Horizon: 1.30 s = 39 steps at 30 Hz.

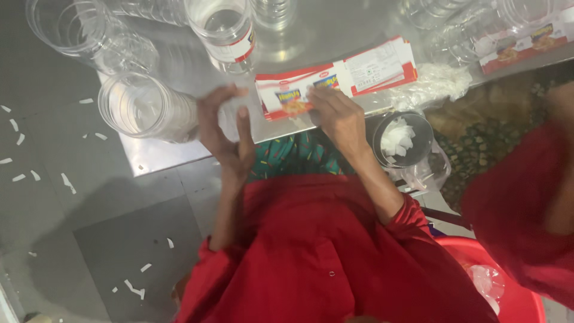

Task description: The person applies adhesive labels to clear plastic bottles by hand. They peel each label from a sheet and press it onto the side of a bottle, sometimes using their lap to stabilize the container.

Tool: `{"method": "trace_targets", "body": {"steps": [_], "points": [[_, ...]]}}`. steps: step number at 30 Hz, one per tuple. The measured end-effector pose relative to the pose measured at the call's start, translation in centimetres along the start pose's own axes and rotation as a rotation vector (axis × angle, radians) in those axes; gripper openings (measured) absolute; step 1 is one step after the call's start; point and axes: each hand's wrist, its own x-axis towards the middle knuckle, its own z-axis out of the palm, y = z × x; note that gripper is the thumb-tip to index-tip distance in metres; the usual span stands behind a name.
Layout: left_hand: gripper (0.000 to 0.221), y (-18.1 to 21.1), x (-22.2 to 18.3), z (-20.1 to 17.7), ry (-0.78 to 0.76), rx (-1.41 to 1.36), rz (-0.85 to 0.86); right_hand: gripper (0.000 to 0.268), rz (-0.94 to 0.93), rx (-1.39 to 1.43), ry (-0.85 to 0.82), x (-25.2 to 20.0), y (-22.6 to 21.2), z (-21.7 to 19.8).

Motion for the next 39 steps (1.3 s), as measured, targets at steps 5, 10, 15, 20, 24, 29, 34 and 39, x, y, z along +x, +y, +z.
{"method": "trace_targets", "body": {"steps": [5, 10, 15, 20, 24, 29, 34, 39], "points": [[0.049, -1.6, -3.2, 1.8, -0.116, -0.081, -0.129, 0.025, 0.107, 0.103, 0.049, 0.1, 0.3, 0.1], [0.069, -1.2, -4.1, 2.9, -0.273, -0.179, -0.242, 0.013, 0.347, 0.248, -0.024, 1.4, 0.7, -0.9], [0.072, -1.8, -4.9, 3.5, -0.320, -0.058, -0.181, 0.008, 0.442, 0.357, 0.021, 2.5, -0.9, -0.5], [0.069, -2.8, -5.7, 1.7, -0.274, -0.323, -0.221, 0.009, 0.349, 0.554, 0.027, 2.8, -5.6, 0.7], [0.048, -2.7, -5.6, -0.8, -0.123, -0.665, -0.472, 0.010, 0.332, 0.636, 0.014, 1.2, -7.0, 0.1], [0.014, -3.7, -5.0, 0.6, -0.042, -0.671, -0.501, 0.022, 0.209, 0.484, 0.078, 0.6, -7.1, -0.4], [0.007, -3.9, -1.2, -1.6, 0.240, -0.656, -0.400, 0.051, 0.232, 0.424, 0.108, 1.0, -6.6, -1.4], [0.013, -1.5, -2.3, -3.9, 0.286, -0.328, -0.527, 0.048, 0.397, 0.637, 0.132, -1.4, -5.8, -2.4]]}}
